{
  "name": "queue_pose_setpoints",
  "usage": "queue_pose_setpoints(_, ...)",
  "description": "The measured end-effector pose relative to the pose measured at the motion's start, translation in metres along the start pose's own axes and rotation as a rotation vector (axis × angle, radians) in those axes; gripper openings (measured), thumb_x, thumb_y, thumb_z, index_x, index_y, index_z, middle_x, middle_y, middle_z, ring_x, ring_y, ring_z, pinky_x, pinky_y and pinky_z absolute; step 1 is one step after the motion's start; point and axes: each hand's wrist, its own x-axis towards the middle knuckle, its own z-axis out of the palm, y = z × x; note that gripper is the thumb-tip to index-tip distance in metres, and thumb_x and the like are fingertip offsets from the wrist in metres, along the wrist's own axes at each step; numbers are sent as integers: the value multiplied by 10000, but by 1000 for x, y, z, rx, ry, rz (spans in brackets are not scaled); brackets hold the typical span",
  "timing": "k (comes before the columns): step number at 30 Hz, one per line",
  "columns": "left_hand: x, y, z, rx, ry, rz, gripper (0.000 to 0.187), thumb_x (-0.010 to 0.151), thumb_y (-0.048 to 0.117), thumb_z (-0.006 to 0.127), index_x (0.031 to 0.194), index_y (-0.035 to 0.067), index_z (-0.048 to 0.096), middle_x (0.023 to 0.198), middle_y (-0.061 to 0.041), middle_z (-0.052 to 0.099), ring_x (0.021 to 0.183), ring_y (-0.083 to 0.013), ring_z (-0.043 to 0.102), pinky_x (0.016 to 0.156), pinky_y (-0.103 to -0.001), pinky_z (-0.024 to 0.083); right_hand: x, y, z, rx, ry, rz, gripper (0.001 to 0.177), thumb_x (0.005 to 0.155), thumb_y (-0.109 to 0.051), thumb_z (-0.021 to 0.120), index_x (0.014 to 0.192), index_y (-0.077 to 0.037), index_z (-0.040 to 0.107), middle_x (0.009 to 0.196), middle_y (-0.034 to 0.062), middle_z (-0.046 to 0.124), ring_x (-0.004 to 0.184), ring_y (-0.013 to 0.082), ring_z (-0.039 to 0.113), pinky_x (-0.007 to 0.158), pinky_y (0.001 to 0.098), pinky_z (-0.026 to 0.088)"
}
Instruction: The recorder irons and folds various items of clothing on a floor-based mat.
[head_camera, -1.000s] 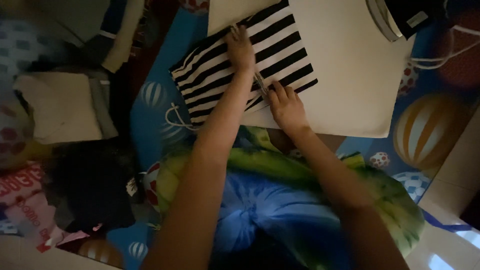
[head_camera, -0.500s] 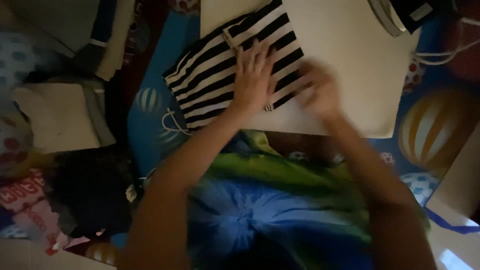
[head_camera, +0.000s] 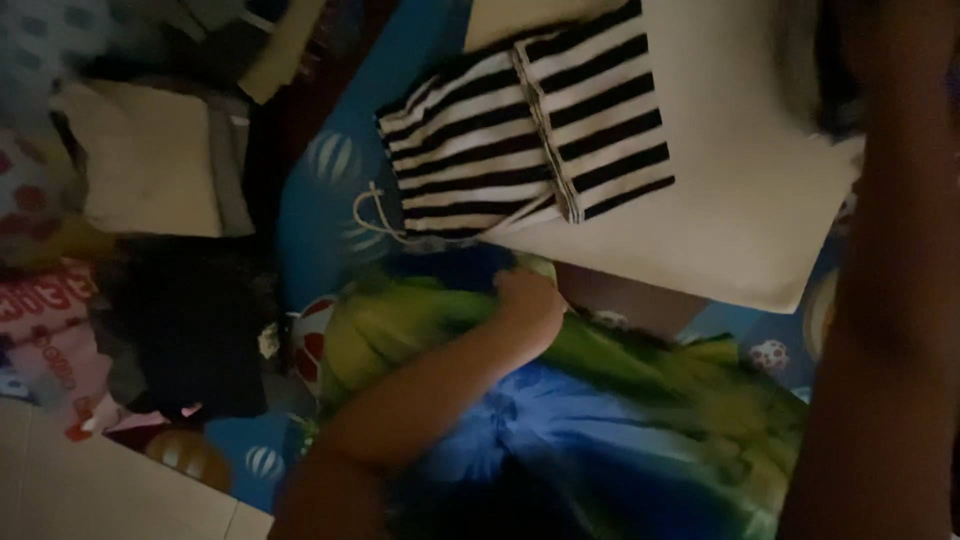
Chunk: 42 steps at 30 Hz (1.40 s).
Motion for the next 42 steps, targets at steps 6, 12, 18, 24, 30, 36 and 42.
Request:
queue_pose_setpoints(6, -8, 10, -18, -43, 50, -54, 501, 1038, 467, 529, 1217, 47, 734, 1321, -258, 632, 1202, -476, 574, 933, -649, 447, -94, -177, -62, 88, -5, -142, 560, 1174, -501, 481, 1207, 32, 649, 1044, 290, 691, 888, 393, 678, 799, 550, 534)
queue_pose_setpoints(12, 0, -23, -16, -5, -41, -73, 349, 1002, 229, 595, 1270, 60, 742, 1390, -232, 637, 1211, -425, 625, 938, -596, 483, -129, -320, -4, -54, -139, -60, 838, 1046, -754, 571, 1232, 61, 626, 964, 354, 672, 871, 521, 672, 721, 587, 539)
queue_pose_setpoints(18, -8, -31, -12, -72, -26, -87, 374, 975, 241, 591, 1268, 45, 717, 1380, -232, 620, 1215, -430, 596, 954, -624, 459, -129, -338, -5, -49, -25, -6, 815, 1063, -750, 599, 1104, 61, 674, 923, 313, 697, 824, 488, 699, 683, 544, 567)
queue_pose_setpoints(24, -1, -35, -38, -140, 30, -109, 401, 949, 252, 587, 1266, 29, 693, 1371, -232, 603, 1219, -434, 567, 970, -651, 434, -117, -337, -2, -21, -14, 22, 775, 1008, -729, 671, 1071, 43, 692, 949, 311, 699, 861, 498, 693, 708, 566, 558)
queue_pose_setpoints(30, 5, -26, -36, -170, 80, -112, 425, 928, 261, 584, 1265, 17, 672, 1363, -232, 589, 1223, -437, 544, 983, -673, 414, -145, -338, -22, -75, -96, -125, 733, 1022, -686, 619, 1123, 37, 683, 958, 312, 705, 855, 488, 698, 699, 575, 556)
queue_pose_setpoints(36, 22, -25, -24, -312, 129, -91, 396, 1003, 246, 546, 1307, 42, 698, 1413, -216, 603, 1314, -421, 548, 1063, -665, 426, -134, -291, -44, -54, -157, -81, 767, 1026, -732, 611, 1165, 18, 694, 951, 316, 701, 846, 483, 699, 683, 571, 553)
queue_pose_setpoints(42, 81, -20, -25, -75, 769, 111, 611, 1003, 398, 533, 1546, 129, 450, 1637, -140, 374, 1520, -374, 347, 1245, -612, 273, -87, -266, -2, 35, 83, -97, 776, 1068, -733, 681, 1082, 42, 716, 948, 295, 721, 861, 466, 708, 686, 543, 565)
